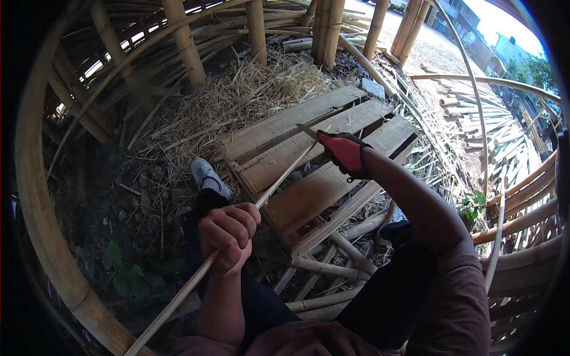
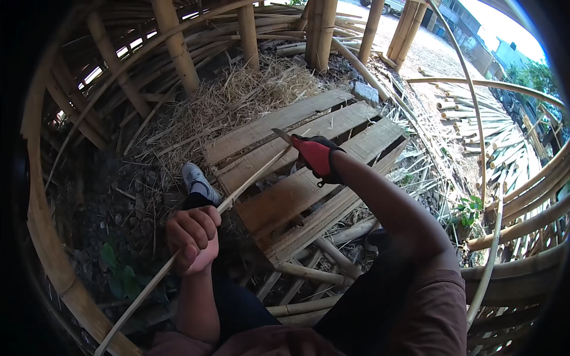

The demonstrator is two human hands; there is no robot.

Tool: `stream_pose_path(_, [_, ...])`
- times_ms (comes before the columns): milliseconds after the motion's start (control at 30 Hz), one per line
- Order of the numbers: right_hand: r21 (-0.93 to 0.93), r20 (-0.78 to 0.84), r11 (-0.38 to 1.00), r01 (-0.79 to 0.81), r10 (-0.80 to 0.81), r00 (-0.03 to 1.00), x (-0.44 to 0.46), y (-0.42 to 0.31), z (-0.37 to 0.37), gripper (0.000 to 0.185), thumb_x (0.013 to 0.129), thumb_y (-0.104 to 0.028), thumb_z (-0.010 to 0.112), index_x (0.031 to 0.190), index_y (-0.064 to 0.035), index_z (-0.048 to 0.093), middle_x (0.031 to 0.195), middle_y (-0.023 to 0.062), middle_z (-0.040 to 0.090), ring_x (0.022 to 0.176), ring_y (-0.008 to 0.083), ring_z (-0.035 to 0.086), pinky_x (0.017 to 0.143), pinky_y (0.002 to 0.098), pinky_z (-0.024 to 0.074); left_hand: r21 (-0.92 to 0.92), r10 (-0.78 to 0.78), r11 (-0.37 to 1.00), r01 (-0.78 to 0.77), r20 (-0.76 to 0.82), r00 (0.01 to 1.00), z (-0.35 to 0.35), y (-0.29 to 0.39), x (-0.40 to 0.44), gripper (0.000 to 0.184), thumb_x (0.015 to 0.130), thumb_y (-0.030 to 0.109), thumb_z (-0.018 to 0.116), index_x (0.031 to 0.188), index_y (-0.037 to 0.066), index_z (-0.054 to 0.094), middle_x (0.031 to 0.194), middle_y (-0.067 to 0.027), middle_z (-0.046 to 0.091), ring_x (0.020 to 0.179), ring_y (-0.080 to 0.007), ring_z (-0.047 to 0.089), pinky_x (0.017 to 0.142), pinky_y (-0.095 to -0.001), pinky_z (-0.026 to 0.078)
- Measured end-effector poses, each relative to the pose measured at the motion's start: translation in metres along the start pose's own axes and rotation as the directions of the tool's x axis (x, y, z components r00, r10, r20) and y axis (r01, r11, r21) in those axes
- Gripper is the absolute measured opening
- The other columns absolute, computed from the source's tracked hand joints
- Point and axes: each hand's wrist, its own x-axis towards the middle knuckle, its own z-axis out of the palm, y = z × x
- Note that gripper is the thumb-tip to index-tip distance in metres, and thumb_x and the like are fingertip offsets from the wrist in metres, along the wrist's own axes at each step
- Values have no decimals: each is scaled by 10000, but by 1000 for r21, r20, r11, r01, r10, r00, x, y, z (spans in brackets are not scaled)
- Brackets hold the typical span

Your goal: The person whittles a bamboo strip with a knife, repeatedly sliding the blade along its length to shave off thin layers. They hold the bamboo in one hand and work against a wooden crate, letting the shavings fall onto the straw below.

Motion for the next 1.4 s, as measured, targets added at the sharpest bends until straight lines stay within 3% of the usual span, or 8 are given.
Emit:
stream_pose_path(333, [-167, -116, 986, 18, -37, 993, -10, -15, 6, 593, 892, -709, 559, 744, -135, 587, 603, -38, 459, 462, 76, 396, 430, 259, 315, 7, -15, 1000, 15, 21, 1000, -1, 1, -2, 538, 780, 205, 683, 442, 166, 266, 396, 42, 273, 375, -126, 255, 531, -319, 246])
stream_pose_path(567, [-254, 166, 935, 247, -209, 964, -56, -26, 58, 621, 912, -692, 545, 779, -94, 645, 660, -24, 533, 582, 82, 481, 533, 262, 382, 5, -13, 1000, 13, 45, 999, 1, 1, -3, 540, 790, 208, 683, 439, 159, 276, 397, 41, 268, 373, -127, 259, 526, -321, 248])
stream_pose_path(800, [-146, -60, 989, 11, -20, 998, -19, -10, 19, 611, 919, -660, 570, 813, -69, 680, 682, 6, 579, 624, 91, 504, 583, 276, 403, 14, -7, 1000, 6, 54, 998, -2, -1, 1, 541, 798, 204, 672, 437, 158, 272, 400, 35, 260, 374, -128, 270, 525, -317, 252])
stream_pose_path(900, [-502, 106, 831, 238, -214, 971, -60, -25, 59, 632, 975, -608, 477, 949, -14, 690, 820, 87, 667, 775, 196, 599, 761, 351, 469, 1, 15, 1000, -15, 83, 996, 0, -1, -1, 541, 798, 196, 665, 437, 158, 264, 401, 38, 257, 373, -127, 269, 525, -317, 252])
stream_pose_path(1000, [-460, 170, 850, 257, -200, 965, -86, -43, 56, 647, 979, -620, 451, 934, -19, 684, 821, 97, 665, 761, 185, 593, 754, 345, 467, 19, 10, 1000, -12, 78, 997, -2, 2, -5, 543, 802, 194, 662, 440, 159, 259, 401, 38, 259, 371, -126, 269, 522, -318, 254])
stream_pose_path(1133, [-285, -50, 959, -5, -9, 999, -23, -12, 24, 668, 962, -644, 472, 885, -11, 672, 710, 55, 598, 672, 159, 563, 678, 339, 465, 33, -6, 999, 2, 96, 995, -6, 4, -2, 550, 846, 228, 683, 452, 113, 317, 408, 13, 321, 376, -152, 316, 518, -320, 308])
stream_pose_path(1267, [-490, 99, 820, 297, -286, 953, -76, -25, 70, 632, 993, -573, 422, 981, -5, 701, 783, 175, 677, 714, 302, 635, 714, 397, 501, 15, 5, 1000, -6, 96, 995, -6, 2, -1, 535, 844, 218, 681, 460, 113, 325, 409, 15, 314, 379, -148, 315, 520, -323, 310])
stream_pose_path(1400, [-355, 42, 908, 224, -224, 974, -68, -24, 52, 704, 927, -716, 479, 741, -53, 628, 642, 30, 546, 613, 131, 500, 596, 305, 414, 30, 2, 1000, -5, 90, 996, -4, -1, -4, 525, 841, 213, 681, 464, 111, 330, 411, 6, 317, 383, -157, 316, 526, -330, 316])
